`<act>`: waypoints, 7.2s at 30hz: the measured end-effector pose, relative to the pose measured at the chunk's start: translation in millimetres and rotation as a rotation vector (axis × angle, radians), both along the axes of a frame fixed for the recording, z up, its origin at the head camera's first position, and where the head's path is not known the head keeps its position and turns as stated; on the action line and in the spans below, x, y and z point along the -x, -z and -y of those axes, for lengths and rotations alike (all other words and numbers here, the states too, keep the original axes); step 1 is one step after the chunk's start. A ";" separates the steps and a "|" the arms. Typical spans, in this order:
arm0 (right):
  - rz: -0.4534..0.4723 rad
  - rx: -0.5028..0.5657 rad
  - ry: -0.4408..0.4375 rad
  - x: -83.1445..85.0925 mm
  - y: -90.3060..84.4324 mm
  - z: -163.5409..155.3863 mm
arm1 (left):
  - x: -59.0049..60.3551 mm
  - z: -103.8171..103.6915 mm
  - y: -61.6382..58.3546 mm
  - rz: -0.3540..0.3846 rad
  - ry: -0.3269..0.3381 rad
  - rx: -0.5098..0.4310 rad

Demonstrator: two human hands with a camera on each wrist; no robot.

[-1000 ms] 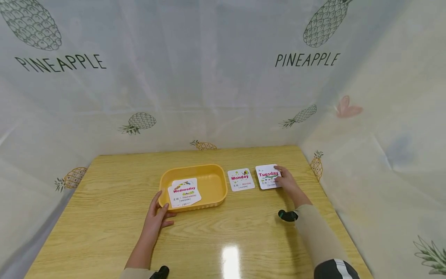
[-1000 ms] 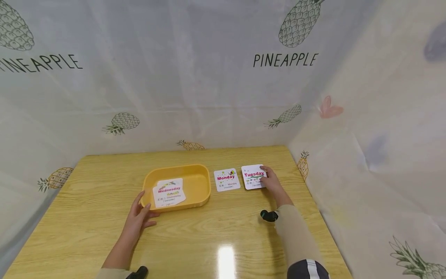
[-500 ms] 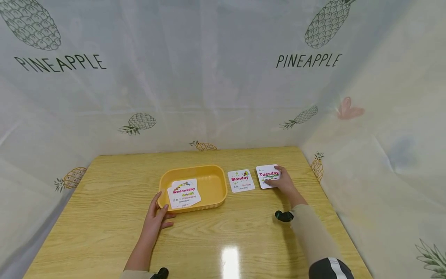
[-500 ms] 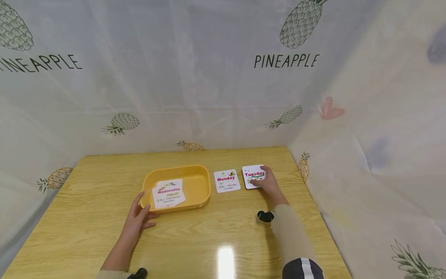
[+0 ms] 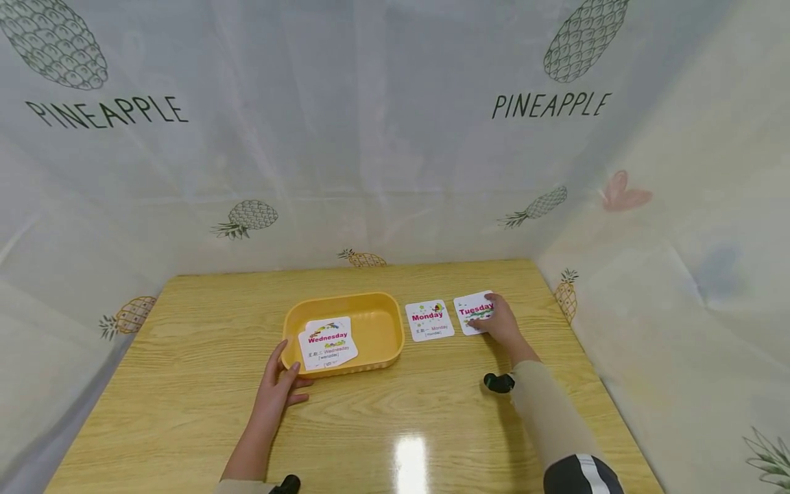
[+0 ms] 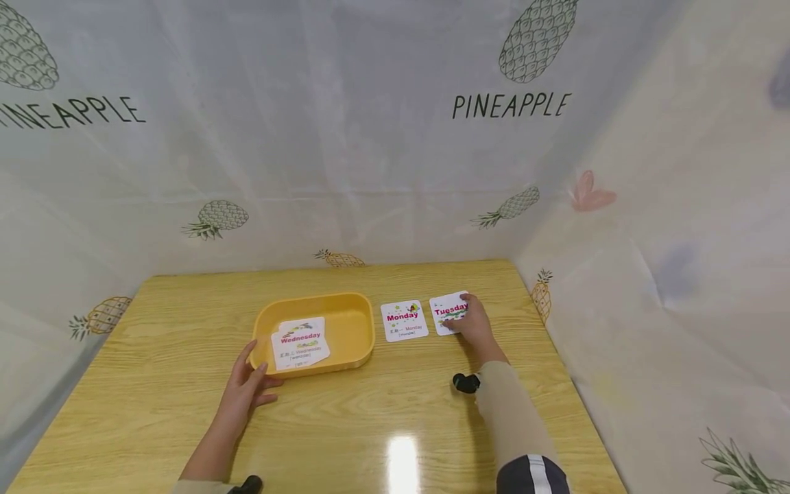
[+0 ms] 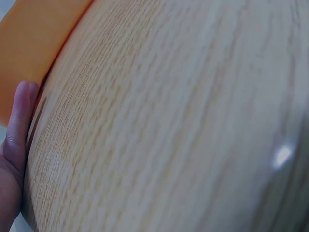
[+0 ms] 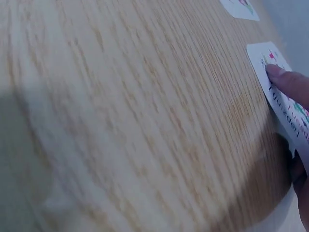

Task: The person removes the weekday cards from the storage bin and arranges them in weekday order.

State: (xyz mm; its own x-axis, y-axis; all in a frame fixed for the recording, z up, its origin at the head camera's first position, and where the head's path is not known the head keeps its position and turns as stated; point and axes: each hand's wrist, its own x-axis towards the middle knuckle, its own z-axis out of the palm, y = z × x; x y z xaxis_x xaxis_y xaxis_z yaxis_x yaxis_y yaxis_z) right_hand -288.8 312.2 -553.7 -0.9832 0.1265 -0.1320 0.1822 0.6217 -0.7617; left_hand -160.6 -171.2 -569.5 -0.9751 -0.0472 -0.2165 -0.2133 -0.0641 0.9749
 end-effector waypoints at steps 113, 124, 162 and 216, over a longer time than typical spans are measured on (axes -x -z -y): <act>-0.013 0.472 -0.415 -38.3 -36.0 246.5 | 0.0 2.8 0.6 -0.035 0.001 -0.036; 0.113 0.492 -0.419 -27.8 -26.5 260.8 | -1.0 2.6 2.7 -0.064 -0.004 -0.031; 0.131 0.067 -0.427 -17.8 -26.5 277.2 | -0.8 4.6 5.3 -0.051 0.000 -0.035; 0.175 0.445 -0.301 -0.2 -43.3 252.1 | 0.4 2.2 1.9 -0.027 -0.007 -0.035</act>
